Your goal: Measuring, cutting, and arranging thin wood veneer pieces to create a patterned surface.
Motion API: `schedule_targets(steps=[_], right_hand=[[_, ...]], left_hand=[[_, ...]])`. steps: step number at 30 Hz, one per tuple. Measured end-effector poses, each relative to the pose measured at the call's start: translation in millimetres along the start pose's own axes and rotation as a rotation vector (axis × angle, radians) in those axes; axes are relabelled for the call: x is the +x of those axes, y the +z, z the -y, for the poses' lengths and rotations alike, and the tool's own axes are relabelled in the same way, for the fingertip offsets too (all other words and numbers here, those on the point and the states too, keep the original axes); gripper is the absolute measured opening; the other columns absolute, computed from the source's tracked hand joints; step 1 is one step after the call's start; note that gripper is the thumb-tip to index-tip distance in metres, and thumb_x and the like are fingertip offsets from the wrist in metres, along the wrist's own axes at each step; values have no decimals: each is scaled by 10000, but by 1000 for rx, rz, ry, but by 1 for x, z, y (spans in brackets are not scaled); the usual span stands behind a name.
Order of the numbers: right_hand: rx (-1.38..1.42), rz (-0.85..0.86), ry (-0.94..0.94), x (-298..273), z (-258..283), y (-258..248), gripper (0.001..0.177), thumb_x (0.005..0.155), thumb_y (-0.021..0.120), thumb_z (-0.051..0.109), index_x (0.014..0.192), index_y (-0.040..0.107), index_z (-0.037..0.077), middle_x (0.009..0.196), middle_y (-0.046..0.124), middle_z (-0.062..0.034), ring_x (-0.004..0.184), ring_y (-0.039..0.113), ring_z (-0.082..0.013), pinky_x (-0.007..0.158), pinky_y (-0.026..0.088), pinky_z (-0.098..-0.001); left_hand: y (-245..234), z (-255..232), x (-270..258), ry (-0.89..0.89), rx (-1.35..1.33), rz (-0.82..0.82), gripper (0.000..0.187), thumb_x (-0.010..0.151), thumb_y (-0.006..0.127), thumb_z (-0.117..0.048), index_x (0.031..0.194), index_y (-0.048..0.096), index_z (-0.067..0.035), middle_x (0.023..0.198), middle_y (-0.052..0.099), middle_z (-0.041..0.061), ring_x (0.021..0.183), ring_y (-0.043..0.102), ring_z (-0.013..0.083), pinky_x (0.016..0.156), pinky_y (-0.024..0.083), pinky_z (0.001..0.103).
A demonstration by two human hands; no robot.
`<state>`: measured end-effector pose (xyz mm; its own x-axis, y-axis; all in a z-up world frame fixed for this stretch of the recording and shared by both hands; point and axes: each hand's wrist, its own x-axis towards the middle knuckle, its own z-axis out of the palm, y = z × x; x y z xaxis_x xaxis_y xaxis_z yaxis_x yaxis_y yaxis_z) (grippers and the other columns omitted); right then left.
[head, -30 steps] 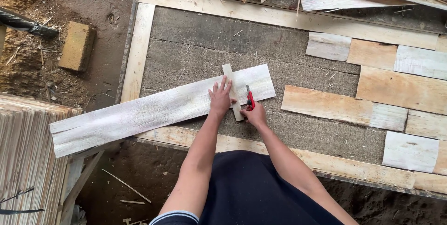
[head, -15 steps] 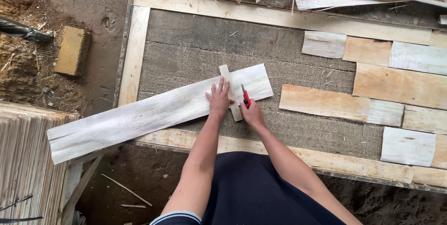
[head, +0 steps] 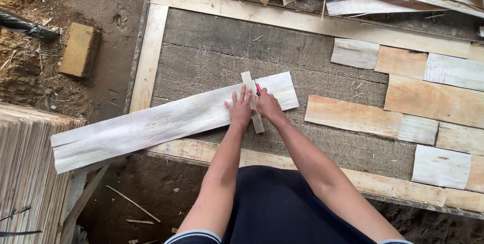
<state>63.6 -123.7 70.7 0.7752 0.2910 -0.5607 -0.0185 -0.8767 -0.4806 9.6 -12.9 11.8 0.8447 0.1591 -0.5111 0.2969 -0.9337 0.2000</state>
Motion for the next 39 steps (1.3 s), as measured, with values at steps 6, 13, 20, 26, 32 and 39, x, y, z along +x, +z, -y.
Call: schedule_targets(steps=[6,13,20,26,32,39], right_hand=[[-22,18,8,3,7,3,426,1025,412,374,1212,516,6,1085,686,-347,1032,701,-528,882,575,-585],[-29,55,25,-2,17,-3,466,1028,396,386,1241,517,-11,1143,670,-353,1091,679,-531,917,567,-586],[-31,92,83,7,20,7,503,1025,384,395,1255,506,-36,1177,659,-358,1115,667,-537,932,556,-595],[-26,129,128,-9,27,4,498,1035,371,351,1263,500,-72,1217,647,-353,1165,644,-537,961,543,-595],[-45,166,144,-23,14,11,493,1037,350,343,1266,487,-71,1200,649,-348,1166,641,-537,943,549,-604],[-85,227,159,-70,1,28,491,1051,344,350,1284,479,-61,1260,635,-339,1200,622,-545,987,518,-609]], left_hand=[[3,2,1,1,-2,8,911,904,772,-376,1627,220,-312,1729,-14,-81,1551,167,387,1115,296,800],[4,0,2,-13,2,15,905,909,766,-360,1628,217,-310,1729,-20,-84,1557,151,388,1119,281,803],[6,-1,4,-34,-10,30,849,945,716,-317,1630,214,-314,1734,-20,-85,1566,137,383,1124,260,805],[16,-1,6,-41,-34,25,610,1072,492,-333,1622,228,-329,1737,6,-88,1572,134,382,1106,243,822],[10,-4,8,-52,-4,12,687,1017,583,-382,1617,253,-326,1737,11,-91,1562,147,387,1075,263,842],[3,-12,7,-104,-6,80,917,903,761,-391,1629,206,-321,1731,-51,-106,1570,82,392,1061,224,882]])
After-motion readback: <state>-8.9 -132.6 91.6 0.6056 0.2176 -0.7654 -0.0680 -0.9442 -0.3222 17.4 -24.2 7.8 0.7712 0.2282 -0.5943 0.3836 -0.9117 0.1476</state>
